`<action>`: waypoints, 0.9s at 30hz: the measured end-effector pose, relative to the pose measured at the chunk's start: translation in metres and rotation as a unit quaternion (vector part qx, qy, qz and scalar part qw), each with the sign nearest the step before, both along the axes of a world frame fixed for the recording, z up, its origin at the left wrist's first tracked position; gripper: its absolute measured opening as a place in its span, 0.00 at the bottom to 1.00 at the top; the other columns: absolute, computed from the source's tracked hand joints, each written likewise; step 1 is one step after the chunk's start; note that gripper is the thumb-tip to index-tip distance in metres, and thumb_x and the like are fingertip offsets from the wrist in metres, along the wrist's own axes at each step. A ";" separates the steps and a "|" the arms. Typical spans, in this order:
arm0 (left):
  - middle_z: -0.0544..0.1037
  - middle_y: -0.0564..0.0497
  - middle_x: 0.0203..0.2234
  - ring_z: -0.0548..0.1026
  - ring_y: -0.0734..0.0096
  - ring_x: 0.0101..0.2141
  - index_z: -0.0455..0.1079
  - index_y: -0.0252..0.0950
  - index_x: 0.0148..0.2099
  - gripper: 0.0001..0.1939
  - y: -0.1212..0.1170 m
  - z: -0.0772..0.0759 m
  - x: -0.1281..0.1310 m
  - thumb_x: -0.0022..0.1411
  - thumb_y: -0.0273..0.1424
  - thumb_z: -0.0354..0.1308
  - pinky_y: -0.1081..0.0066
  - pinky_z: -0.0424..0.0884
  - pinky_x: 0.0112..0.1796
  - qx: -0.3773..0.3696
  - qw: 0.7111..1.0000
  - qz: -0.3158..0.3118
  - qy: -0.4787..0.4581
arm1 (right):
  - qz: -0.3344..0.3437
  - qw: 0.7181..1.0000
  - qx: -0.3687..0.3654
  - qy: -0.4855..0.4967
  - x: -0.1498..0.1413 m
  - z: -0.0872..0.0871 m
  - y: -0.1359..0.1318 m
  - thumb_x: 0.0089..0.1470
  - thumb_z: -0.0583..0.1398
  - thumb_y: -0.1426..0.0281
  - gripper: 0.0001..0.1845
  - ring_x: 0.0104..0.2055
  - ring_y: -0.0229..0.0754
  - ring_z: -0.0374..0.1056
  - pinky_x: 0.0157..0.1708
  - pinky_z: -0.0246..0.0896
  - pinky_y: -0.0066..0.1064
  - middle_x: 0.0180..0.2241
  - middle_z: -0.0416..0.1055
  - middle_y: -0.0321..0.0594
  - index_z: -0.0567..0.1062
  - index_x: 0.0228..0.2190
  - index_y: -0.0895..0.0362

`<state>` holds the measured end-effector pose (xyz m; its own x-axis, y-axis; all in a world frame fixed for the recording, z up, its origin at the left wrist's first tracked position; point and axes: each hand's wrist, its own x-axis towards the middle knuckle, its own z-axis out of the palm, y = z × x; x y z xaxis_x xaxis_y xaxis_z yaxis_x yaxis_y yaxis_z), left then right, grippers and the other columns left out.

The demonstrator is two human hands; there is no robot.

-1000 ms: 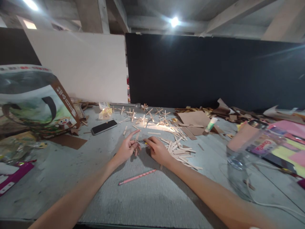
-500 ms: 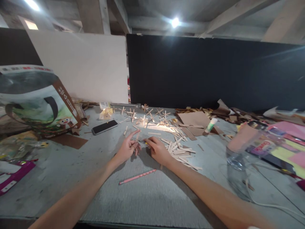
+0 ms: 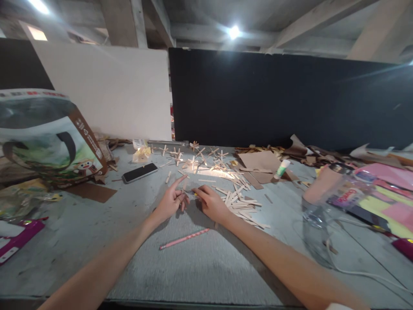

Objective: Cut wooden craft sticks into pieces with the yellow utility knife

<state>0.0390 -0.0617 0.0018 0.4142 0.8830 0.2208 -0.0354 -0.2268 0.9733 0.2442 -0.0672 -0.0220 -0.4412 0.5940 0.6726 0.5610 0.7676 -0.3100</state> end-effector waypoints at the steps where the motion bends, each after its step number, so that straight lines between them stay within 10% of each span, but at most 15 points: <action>1: 0.75 0.57 0.22 0.69 0.77 0.15 0.43 0.36 0.74 0.42 0.000 0.000 0.000 0.64 0.33 0.57 0.76 0.64 0.20 0.001 1.000 0.001 -0.001 | -0.001 1.000 0.001 -0.001 0.000 0.000 0.000 0.60 0.52 0.81 0.26 0.44 0.47 0.70 0.45 0.71 0.40 0.43 0.71 0.47 0.72 0.56 0.52; 13: 0.76 0.54 0.24 0.66 0.80 0.14 0.65 0.33 0.62 0.27 0.003 -0.004 -0.001 0.63 0.37 0.57 0.74 0.68 0.22 0.003 1.000 0.015 0.025 | -0.016 1.000 -0.004 -0.022 0.000 -0.003 0.003 0.57 0.53 0.83 0.30 0.42 0.45 0.70 0.44 0.71 0.38 0.42 0.71 0.46 0.71 0.58 0.51; 27: 0.80 0.48 0.29 0.74 0.66 0.26 0.67 0.42 0.64 0.27 -0.004 -0.001 -0.007 0.63 0.28 0.54 0.72 0.67 0.28 0.109 0.980 0.078 0.149 | -0.056 0.996 -0.006 -0.073 0.000 -0.002 0.000 0.59 0.54 0.80 0.28 0.41 0.47 0.69 0.44 0.70 0.40 0.41 0.70 0.46 0.70 0.59 0.54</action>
<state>0.0321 -0.0656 0.0003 0.3522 0.8861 0.3014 0.2950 -0.4107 0.8627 0.2447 -0.0671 -0.0242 -0.4649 0.6524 0.5985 0.6824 0.6948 -0.2272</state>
